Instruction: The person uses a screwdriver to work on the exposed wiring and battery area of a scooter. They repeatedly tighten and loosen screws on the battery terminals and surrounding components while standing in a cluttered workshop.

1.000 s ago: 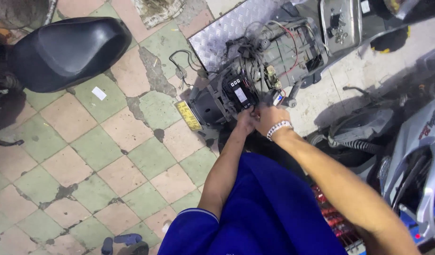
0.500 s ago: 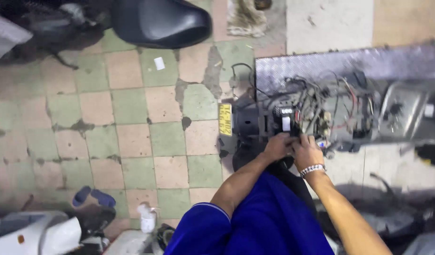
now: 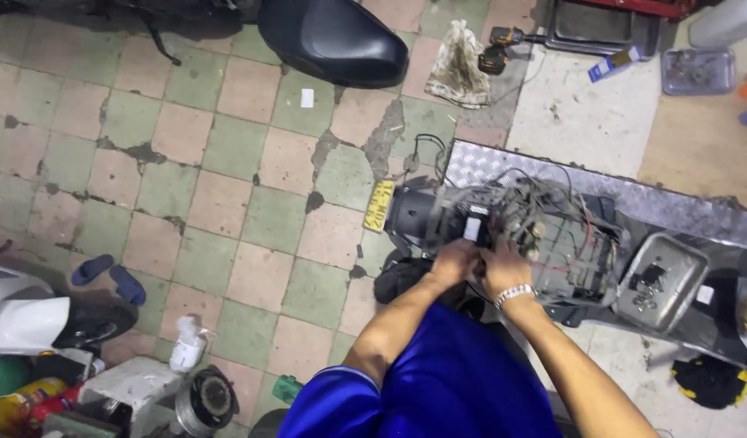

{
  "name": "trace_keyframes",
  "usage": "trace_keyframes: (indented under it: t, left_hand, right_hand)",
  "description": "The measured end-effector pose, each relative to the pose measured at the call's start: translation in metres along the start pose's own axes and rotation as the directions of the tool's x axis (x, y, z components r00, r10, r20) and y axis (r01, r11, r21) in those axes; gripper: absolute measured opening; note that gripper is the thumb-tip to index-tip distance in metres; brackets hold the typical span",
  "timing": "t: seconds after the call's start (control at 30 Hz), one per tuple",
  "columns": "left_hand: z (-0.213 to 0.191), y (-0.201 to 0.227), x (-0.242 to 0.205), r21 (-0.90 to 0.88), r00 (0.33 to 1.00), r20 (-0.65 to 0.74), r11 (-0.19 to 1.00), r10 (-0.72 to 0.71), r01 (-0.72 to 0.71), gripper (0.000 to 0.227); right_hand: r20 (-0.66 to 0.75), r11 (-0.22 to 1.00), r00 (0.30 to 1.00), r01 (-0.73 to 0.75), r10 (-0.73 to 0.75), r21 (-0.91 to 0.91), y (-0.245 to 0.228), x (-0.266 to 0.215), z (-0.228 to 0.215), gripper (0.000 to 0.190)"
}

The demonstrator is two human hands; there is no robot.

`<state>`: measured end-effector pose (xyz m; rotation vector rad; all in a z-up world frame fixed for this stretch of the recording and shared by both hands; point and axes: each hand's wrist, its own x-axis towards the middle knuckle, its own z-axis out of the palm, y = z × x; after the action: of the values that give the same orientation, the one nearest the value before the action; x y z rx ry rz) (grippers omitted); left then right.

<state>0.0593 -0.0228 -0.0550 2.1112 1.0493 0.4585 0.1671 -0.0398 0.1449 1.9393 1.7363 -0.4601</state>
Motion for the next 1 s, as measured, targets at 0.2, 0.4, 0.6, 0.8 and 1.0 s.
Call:
trace_keyframes:
  t: [0.2,0.4,0.6,0.8,1.0]
  left_hand:
    - [0.019,-0.004,0.009,0.036,0.952,-0.306,0.999,0.003,0.008,0.022]
    - [-0.012,0.019,0.003,0.103,0.951,-0.297,0.993,0.091,-0.063,0.015]
    - [-0.010,0.008,0.007,0.139,0.929,-0.363,0.990,0.063,-0.013,0.019]
    - [-0.015,0.009,0.002,0.085,0.963,-0.268,0.996,0.028,-0.006,0.015]
    - [-0.031,0.035,0.002,0.161,0.949,-0.308,0.980,-0.060,0.114,0.018]
  right_hand:
    - [-0.047,0.973,0.994,-0.087,0.099,0.212,0.009,-0.005,-0.012,0.056]
    - [-0.515,0.978,0.848,0.194,-0.127,0.077,0.018,0.027,0.040,0.036]
    - [0.018,0.967,0.994,-0.109,0.108,0.230,0.009,0.010,-0.015,0.070]
    - [-0.136,0.976,0.983,0.143,-0.121,0.164,0.006,0.035,0.016,0.039]
    - [0.022,0.973,0.998,-0.067,0.064,0.220,-0.006,0.024,-0.010,0.045]
